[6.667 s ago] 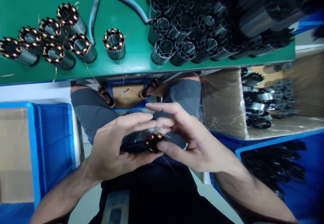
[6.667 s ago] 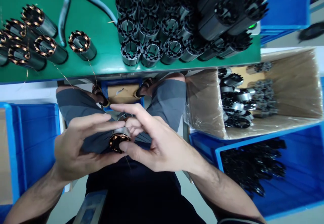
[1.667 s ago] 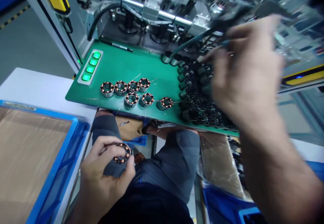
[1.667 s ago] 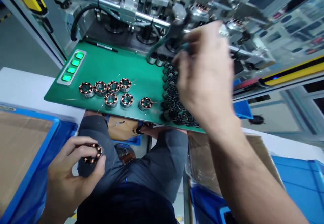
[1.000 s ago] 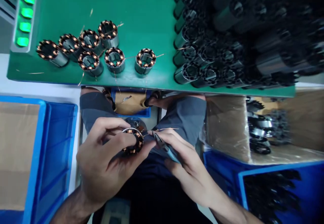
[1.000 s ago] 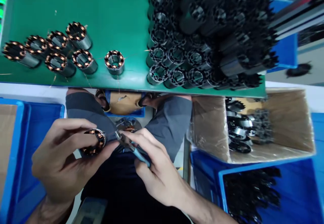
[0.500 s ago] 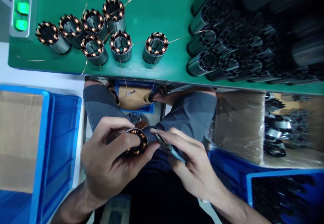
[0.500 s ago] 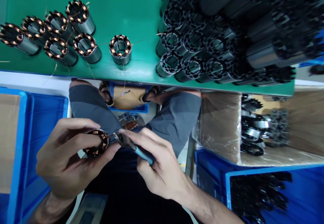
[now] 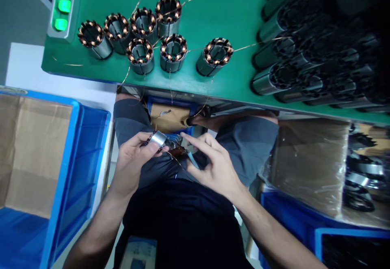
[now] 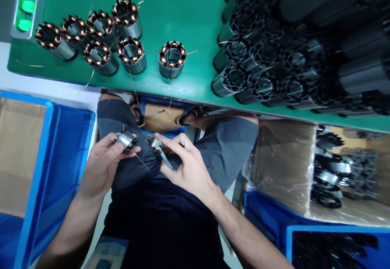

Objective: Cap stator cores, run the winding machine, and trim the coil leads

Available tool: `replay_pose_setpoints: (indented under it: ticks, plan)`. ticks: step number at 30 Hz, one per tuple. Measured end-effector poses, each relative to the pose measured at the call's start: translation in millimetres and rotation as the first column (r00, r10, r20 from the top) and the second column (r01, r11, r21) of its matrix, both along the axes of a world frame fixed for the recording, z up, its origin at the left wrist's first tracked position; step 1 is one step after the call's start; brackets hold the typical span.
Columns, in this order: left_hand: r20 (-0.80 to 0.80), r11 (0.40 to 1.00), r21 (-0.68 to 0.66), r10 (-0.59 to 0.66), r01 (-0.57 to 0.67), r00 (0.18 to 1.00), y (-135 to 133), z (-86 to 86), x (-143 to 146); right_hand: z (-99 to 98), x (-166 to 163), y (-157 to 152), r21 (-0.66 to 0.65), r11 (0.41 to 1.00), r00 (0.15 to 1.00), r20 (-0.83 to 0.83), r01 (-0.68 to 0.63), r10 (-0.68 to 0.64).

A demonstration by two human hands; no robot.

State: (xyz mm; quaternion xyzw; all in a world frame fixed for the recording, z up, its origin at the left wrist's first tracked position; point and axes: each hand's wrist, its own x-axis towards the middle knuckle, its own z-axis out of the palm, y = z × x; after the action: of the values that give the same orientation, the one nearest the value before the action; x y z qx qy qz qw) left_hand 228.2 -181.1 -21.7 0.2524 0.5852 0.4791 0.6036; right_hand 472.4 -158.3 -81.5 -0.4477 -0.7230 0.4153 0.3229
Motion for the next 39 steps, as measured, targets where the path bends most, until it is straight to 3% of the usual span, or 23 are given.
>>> replay_pose_setpoints:
  ticks: [4,8,15,30,32,36,39]
  plan:
    - [0.147,0.999,0.018,-0.033,0.031,0.989,8.4,13.3,21.7,14.9,11.0,-6.6,0.296,0.953,0.994,0.066,0.059,-0.082]
    - [0.212,0.991,0.058,-0.130,0.120,0.969,14.7,19.9,38.0,27.8,15.5,-8.2,0.358,0.929,0.993,0.025,0.096,-0.112]
    - [0.237,0.980,0.094,-0.191,0.173,0.953,14.8,22.3,46.4,31.5,22.5,-13.0,0.282,0.948,0.989,-0.038,0.145,-0.139]
    - [0.263,0.985,0.082,-0.169,0.153,0.950,10.5,17.3,48.4,20.3,23.3,-16.5,0.202,0.968,0.986,-0.101,0.148,-0.130]
    - [0.262,0.991,0.062,-0.128,0.115,0.957,12.4,12.1,51.8,17.4,21.2,-15.3,0.170,0.978,0.987,-0.122,0.124,-0.104]
    - [0.137,0.995,-0.031,0.099,-0.096,0.986,13.3,2.3,54.4,4.0,12.5,-8.1,0.044,0.997,0.994,-0.082,0.071,-0.067]
    - [-0.022,0.976,-0.042,0.213,-0.214,0.977,1.2,8.1,23.9,-15.8,10.2,-1.8,-0.082,0.996,0.997,0.078,0.033,-0.027]
